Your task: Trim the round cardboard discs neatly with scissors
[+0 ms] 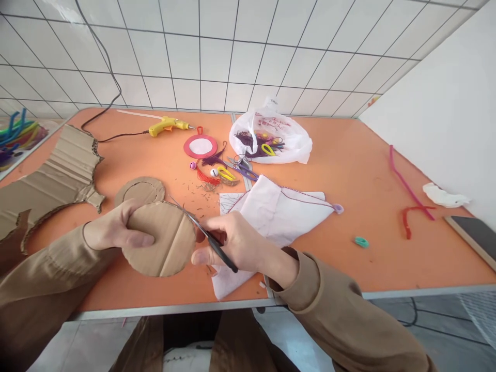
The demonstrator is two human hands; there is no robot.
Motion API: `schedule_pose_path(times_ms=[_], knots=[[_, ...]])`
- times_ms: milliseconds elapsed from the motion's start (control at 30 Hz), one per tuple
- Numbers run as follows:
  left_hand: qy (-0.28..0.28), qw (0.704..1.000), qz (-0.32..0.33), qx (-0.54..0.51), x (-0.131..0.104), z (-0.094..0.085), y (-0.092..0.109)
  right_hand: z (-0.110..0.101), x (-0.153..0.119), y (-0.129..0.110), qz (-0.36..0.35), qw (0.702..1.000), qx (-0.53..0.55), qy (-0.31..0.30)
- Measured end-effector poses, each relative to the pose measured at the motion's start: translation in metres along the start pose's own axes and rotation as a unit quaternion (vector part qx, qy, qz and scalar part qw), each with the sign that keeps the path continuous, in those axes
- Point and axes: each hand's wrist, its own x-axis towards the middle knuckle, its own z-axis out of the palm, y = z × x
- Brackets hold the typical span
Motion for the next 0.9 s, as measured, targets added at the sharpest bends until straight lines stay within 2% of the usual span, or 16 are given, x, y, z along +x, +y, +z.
schedule_pose_path(times_ms=[467, 600, 700, 767, 833, 900], knots=[[-0.019, 0.999, 0.014, -0.038, 0.000, -0.002, 0.000, -0.001, -0.003, -0.008, -0.007, 0.995, -0.093, 0.035], [-0.009, 0.999, 0.015, -0.042, 0.002, -0.005, -0.003, -0.001, -0.004, -0.008, -0.004, 0.990, -0.133, 0.052], [-0.011, 0.999, 0.021, -0.039, 0.008, -0.010, -0.009, -0.002, -0.002, -0.006, 0.013, 0.993, -0.108, 0.035], [-0.018, 0.998, 0.031, -0.042, 0.012, -0.013, -0.013, -0.003, 0.000, -0.003, 0.016, 0.995, -0.086, 0.056], [-0.001, 0.998, 0.042, -0.047, 0.017, -0.015, -0.015, -0.006, 0.003, 0.000, 0.015, 0.995, -0.053, 0.088], [0.022, 0.997, 0.060, -0.050, 0.020, -0.015, -0.016, -0.009, 0.004, 0.000, 0.019, 0.996, -0.017, 0.088]])
